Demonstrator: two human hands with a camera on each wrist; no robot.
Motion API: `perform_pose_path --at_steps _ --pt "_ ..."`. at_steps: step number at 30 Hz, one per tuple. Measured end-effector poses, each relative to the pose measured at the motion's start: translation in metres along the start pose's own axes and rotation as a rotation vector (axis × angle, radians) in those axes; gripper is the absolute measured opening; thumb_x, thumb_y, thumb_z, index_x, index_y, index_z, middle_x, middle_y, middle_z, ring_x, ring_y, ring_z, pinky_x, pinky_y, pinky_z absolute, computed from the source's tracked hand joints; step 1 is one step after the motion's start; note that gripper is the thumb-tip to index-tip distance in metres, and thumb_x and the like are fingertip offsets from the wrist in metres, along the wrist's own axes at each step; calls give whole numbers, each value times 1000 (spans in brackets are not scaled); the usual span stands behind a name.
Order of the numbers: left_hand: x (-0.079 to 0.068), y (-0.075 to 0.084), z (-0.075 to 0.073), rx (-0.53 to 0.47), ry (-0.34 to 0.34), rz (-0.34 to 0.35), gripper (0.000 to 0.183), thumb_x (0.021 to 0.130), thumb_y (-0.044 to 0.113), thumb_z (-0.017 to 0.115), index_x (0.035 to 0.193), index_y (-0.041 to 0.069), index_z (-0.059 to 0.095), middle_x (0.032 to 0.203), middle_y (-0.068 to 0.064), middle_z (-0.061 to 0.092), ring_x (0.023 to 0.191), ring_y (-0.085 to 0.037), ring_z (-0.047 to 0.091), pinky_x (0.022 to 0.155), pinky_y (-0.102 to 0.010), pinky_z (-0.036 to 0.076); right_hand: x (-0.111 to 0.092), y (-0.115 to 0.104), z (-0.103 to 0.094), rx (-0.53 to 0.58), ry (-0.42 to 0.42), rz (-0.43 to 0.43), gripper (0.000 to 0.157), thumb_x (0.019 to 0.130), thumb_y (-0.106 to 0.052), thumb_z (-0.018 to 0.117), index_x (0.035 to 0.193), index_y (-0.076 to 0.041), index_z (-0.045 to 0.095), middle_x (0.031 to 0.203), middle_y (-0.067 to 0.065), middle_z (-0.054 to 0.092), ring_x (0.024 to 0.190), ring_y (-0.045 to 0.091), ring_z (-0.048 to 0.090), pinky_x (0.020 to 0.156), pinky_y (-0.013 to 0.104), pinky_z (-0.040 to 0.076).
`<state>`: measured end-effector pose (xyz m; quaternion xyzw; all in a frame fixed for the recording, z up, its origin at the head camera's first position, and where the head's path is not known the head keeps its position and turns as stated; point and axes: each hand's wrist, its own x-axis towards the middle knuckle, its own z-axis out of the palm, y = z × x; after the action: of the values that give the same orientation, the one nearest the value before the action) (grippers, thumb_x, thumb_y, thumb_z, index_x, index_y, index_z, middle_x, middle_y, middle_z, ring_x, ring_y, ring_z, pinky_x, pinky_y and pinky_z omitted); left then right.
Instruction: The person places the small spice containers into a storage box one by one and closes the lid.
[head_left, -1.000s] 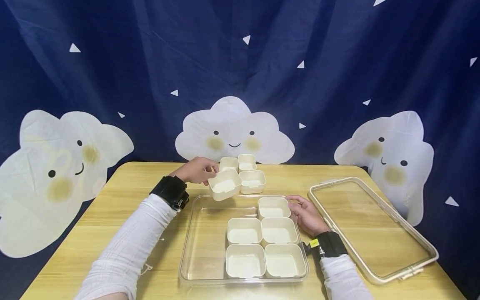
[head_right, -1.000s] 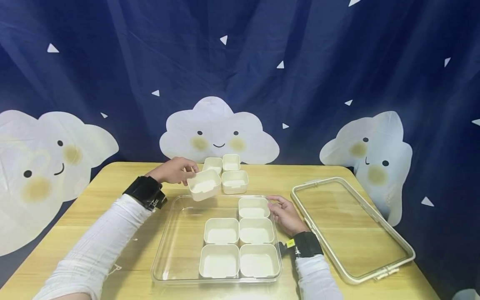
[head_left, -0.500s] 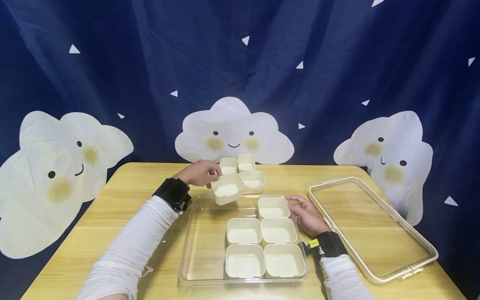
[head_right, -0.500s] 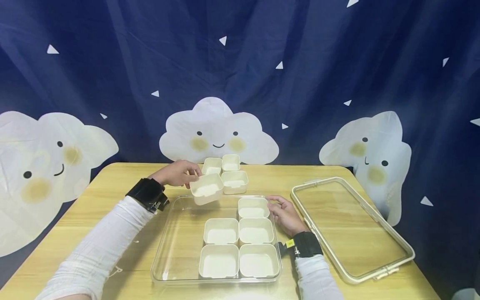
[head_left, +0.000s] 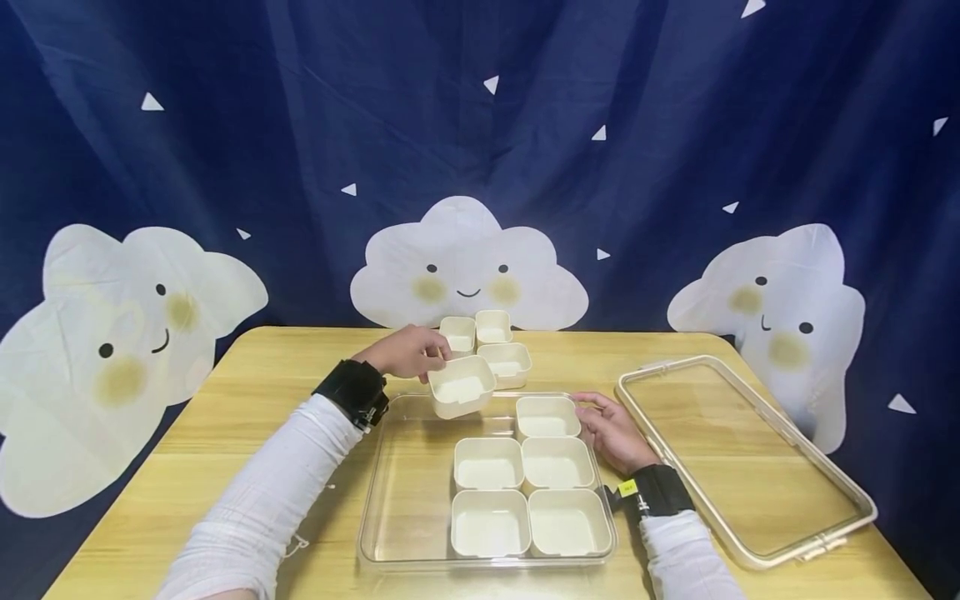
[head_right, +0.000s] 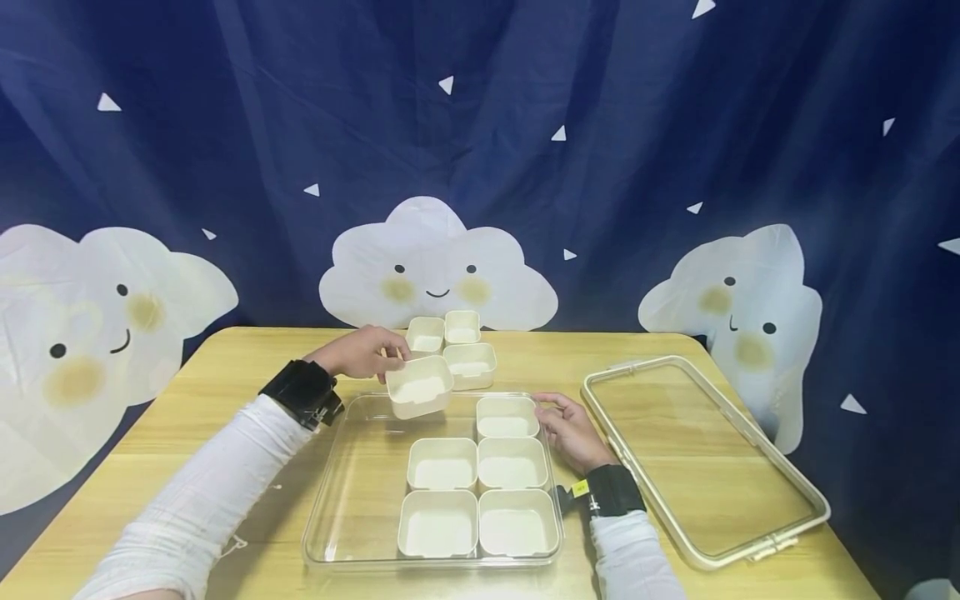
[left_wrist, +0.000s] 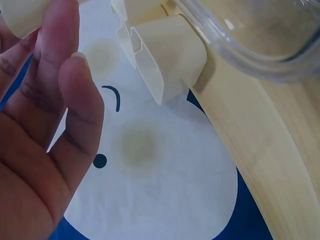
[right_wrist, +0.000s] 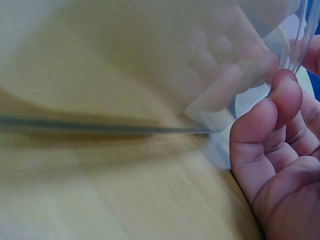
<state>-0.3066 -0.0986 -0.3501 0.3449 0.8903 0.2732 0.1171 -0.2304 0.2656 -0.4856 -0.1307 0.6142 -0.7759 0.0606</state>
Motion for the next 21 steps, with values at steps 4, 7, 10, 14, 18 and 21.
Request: perform_pose_path --at_steps 4,7,10,14,18,21 --pt "1 2 3 -6 3 35 10 93 1 58 96 4 67 89 -7 68 57 -18 65 62 -29 52 -1 0 0 6 3 -3 22 98 0 50 119 -3 55 96 2 66 90 12 63 81 26 54" --pt "3 3 5 -4 -3 42 10 93 1 58 94 5 67 94 -8 66 57 -17 65 61 -29 51 -1 -1 0 14 -2 -6 22 98 1 50 118 -3 55 100 3 67 91 12 64 81 26 53" --pt "3 3 6 5 -7 40 10 93 2 58 93 6 67 94 -8 65 56 -15 65 65 -29 50 -2 -1 1 10 -2 -8 22 98 1 49 118 -4 56 99 2 67 90 12 64 79 25 53" --pt "4 6 6 8 -9 44 10 93 2 58 93 6 67 92 -7 66 56 -14 64 72 -30 51 -2 -1 0 0 2 -9 22 98 1 50 118 -5 56 97 1 67 88 11 63 77 23 53" --pt "4 8 6 1 -15 44 11 94 3 58 94 6 67 87 -5 66 56 -15 64 69 -30 51 -1 0 0 3 5 -10 22 97 0 51 119 -3 56 97 2 67 88 11 63 77 23 53" --pt "4 9 7 -22 -24 54 11 94 2 57 94 5 67 85 -5 66 60 -23 67 64 -29 53 -1 0 0 9 7 -11 23 97 1 51 119 -1 55 98 2 67 89 11 63 78 24 53"
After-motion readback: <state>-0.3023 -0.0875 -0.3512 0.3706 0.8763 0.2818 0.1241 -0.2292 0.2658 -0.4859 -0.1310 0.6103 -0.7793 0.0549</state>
